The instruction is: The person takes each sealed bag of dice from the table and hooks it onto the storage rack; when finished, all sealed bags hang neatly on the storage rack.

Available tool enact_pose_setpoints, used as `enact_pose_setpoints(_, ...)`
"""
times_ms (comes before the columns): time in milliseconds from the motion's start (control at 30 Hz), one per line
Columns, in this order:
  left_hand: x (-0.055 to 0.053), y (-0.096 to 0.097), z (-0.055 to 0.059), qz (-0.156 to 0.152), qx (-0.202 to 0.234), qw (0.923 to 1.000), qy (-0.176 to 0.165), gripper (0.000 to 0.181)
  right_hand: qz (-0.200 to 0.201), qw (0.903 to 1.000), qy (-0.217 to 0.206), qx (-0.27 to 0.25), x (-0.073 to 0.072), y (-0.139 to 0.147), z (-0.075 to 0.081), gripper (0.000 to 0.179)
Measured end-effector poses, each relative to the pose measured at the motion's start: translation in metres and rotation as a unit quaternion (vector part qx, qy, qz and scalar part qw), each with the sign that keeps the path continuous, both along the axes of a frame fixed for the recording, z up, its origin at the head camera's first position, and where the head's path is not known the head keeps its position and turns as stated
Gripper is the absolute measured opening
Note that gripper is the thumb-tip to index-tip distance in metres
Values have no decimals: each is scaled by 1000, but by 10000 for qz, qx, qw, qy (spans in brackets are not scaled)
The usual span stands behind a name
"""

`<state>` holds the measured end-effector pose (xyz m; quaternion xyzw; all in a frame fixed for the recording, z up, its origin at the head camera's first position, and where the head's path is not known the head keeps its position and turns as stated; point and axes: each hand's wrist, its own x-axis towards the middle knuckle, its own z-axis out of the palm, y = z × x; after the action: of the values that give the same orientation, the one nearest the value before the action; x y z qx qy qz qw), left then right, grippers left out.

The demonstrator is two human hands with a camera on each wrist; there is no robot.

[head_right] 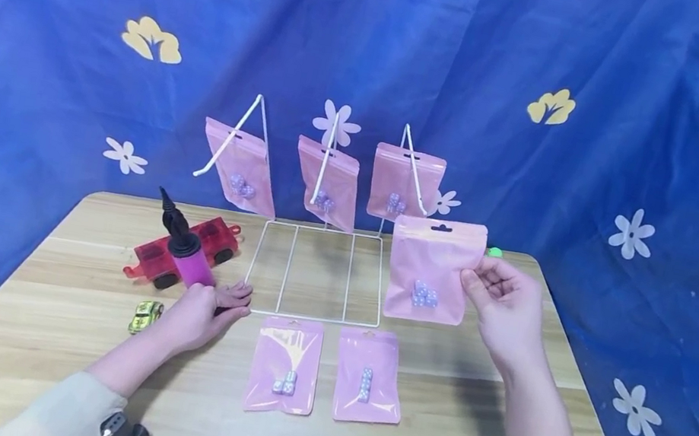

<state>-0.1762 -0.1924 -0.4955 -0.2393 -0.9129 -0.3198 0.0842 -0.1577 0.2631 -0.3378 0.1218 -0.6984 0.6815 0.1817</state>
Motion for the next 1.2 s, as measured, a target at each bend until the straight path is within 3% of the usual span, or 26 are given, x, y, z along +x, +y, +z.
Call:
enact_pose_setpoints(167,0,-4,2,119,52,9999,-50,25,147,9999,29,81,-12,-8,3,6)
enact_pose_setpoints(533,0,-6,-1,57,46,10000,-49,25,395,9992,3,11,-27,-18,4,7)
enact_pose_setpoints(867,-2,-2,1,52,-43,9999,-140,27,150,9993,-265,235,-36,-20,3,5)
enact_pose_setpoints(1200,-3,1,-3,27,29,10000,13,26,180,9988,-427,159,-58,-20,-5,6)
